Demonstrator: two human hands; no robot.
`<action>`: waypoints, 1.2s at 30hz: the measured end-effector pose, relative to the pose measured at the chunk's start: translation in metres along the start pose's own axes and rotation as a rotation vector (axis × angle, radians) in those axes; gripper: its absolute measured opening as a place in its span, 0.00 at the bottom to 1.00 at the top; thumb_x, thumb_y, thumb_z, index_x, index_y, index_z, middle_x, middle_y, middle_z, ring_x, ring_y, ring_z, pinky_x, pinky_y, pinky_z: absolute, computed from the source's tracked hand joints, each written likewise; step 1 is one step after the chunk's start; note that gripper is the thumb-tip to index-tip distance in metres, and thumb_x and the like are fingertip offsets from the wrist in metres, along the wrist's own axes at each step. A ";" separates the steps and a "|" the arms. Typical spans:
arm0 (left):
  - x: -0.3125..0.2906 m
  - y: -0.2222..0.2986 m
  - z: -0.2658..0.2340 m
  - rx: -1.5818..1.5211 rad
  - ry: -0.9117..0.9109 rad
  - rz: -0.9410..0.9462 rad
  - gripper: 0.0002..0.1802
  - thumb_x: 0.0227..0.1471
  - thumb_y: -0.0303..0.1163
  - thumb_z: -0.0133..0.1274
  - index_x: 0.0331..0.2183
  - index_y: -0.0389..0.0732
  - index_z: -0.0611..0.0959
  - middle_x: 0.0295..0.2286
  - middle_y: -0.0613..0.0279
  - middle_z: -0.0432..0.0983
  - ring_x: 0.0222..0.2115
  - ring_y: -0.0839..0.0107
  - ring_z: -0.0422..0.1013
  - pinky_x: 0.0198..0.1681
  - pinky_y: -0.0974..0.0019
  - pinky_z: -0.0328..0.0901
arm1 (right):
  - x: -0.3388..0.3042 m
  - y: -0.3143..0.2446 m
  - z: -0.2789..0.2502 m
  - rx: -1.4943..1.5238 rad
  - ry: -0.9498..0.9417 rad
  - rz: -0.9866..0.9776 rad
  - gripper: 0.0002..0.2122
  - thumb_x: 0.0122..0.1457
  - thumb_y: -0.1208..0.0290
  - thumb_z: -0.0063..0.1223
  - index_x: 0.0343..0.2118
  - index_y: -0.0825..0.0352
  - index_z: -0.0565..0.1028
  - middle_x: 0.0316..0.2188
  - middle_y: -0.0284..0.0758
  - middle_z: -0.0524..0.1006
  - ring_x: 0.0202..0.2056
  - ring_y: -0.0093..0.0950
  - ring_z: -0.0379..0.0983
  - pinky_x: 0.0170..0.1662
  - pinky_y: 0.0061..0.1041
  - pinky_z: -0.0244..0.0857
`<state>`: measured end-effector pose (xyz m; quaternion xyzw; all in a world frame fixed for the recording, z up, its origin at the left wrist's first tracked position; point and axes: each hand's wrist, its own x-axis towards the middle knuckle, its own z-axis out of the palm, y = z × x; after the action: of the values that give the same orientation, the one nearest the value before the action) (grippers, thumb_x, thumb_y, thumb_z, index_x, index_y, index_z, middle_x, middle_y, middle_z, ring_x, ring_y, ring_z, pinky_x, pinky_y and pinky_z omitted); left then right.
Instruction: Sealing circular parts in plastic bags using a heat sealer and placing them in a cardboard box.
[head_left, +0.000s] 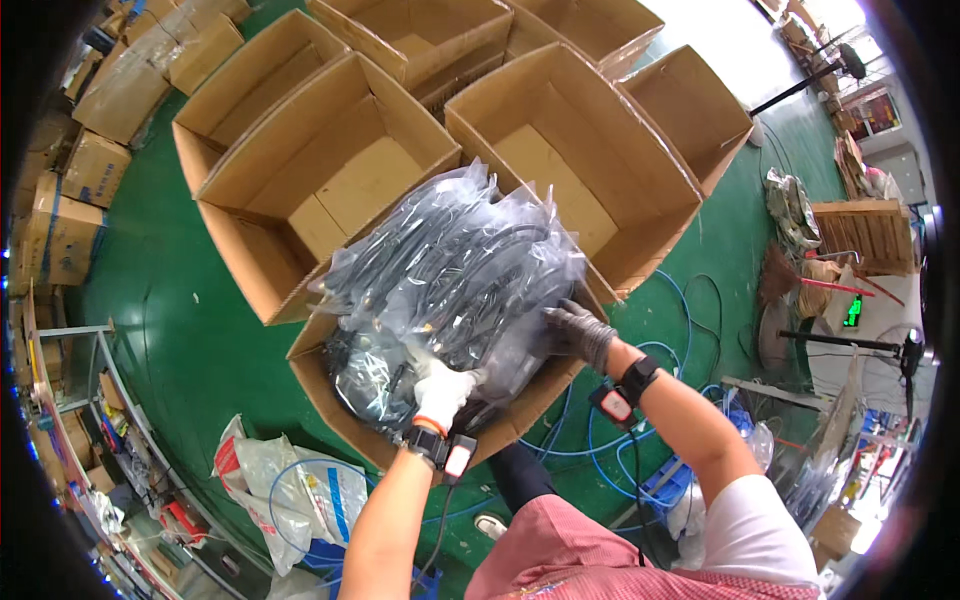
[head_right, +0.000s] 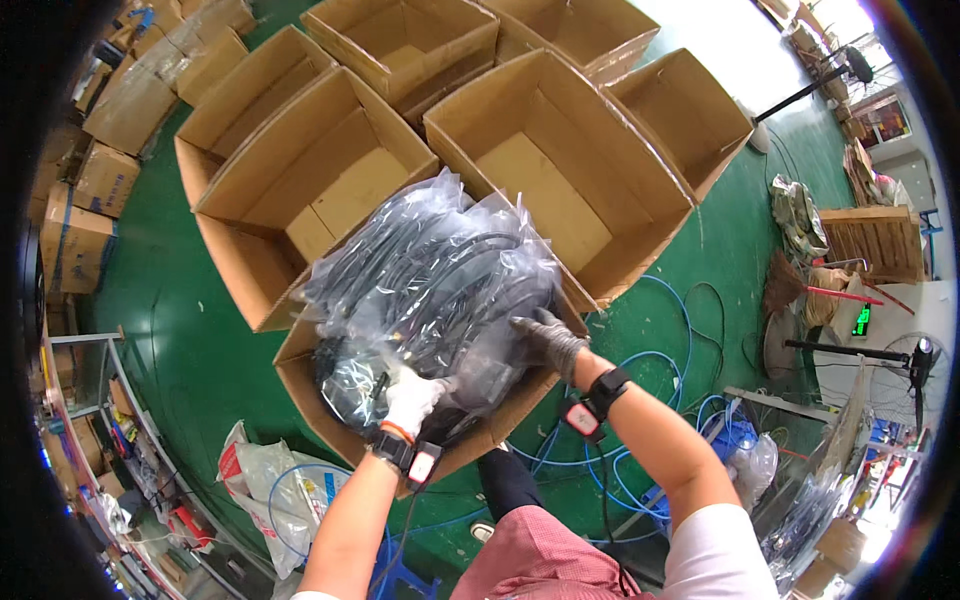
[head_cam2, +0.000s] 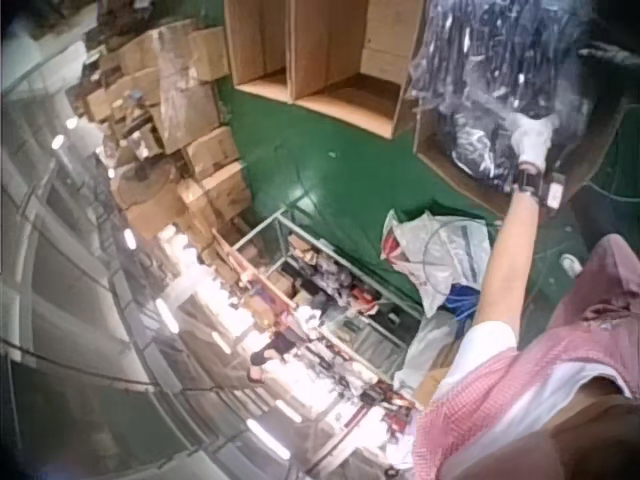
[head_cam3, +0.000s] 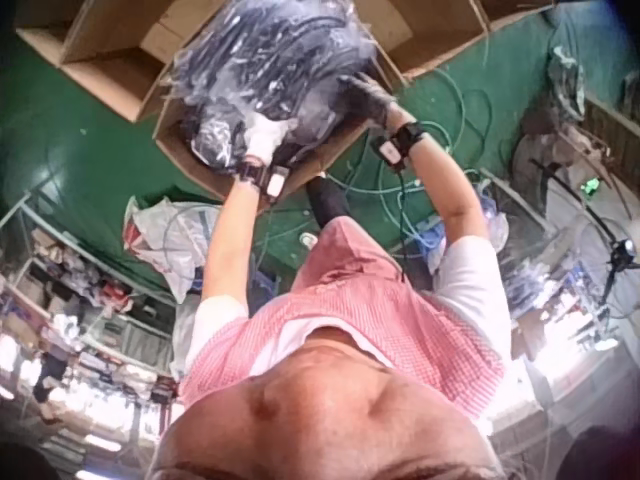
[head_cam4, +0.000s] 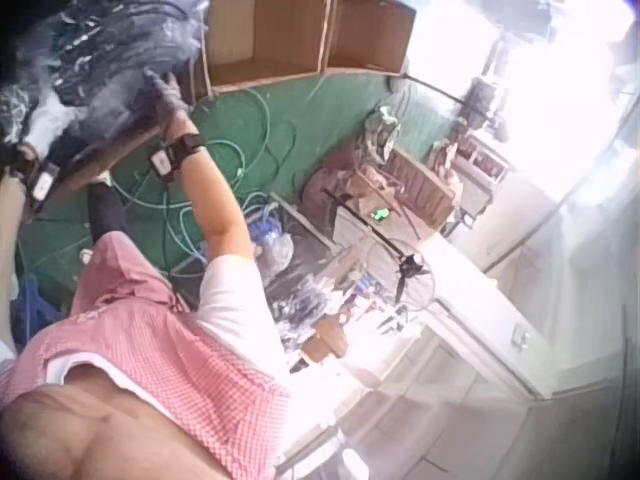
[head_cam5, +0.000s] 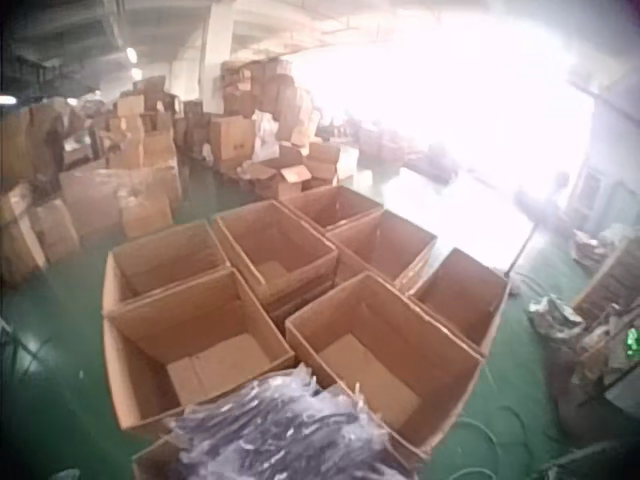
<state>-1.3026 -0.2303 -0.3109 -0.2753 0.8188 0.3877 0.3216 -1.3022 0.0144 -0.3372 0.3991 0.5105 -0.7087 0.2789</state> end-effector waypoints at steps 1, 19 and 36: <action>-0.012 0.025 -0.006 0.065 -0.109 -0.130 0.69 0.26 0.39 0.70 0.59 0.41 0.38 0.47 0.46 0.65 0.28 0.66 0.73 0.35 0.65 0.69 | 0.003 0.000 -0.002 0.005 -0.032 -0.004 0.27 0.51 0.62 0.55 0.54 0.60 0.60 0.44 0.34 0.69 0.40 0.28 0.68 0.38 0.31 0.67; -0.109 -0.109 -0.077 -0.129 -0.199 0.300 0.33 0.45 0.36 0.57 0.52 0.37 0.66 0.49 0.50 0.63 0.47 0.62 0.66 0.50 0.62 0.61 | -0.078 0.047 -0.015 0.259 0.075 0.094 0.08 0.54 0.64 0.52 0.31 0.62 0.73 0.26 0.34 0.76 0.24 0.29 0.73 0.27 0.32 0.72; -0.219 -0.110 -0.083 0.437 -0.818 0.588 0.16 0.51 0.40 0.52 0.37 0.39 0.77 0.27 0.65 0.73 0.27 0.74 0.68 0.30 0.71 0.66 | -0.518 0.361 -0.103 0.702 0.819 -0.222 0.12 0.57 0.62 0.47 0.31 0.66 0.74 0.24 0.34 0.76 0.19 0.24 0.70 0.18 0.25 0.67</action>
<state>-1.1112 -0.3139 -0.1586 0.2117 0.7309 0.3576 0.5415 -0.7115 -0.0110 -0.0939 0.6551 0.3493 -0.6482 -0.1690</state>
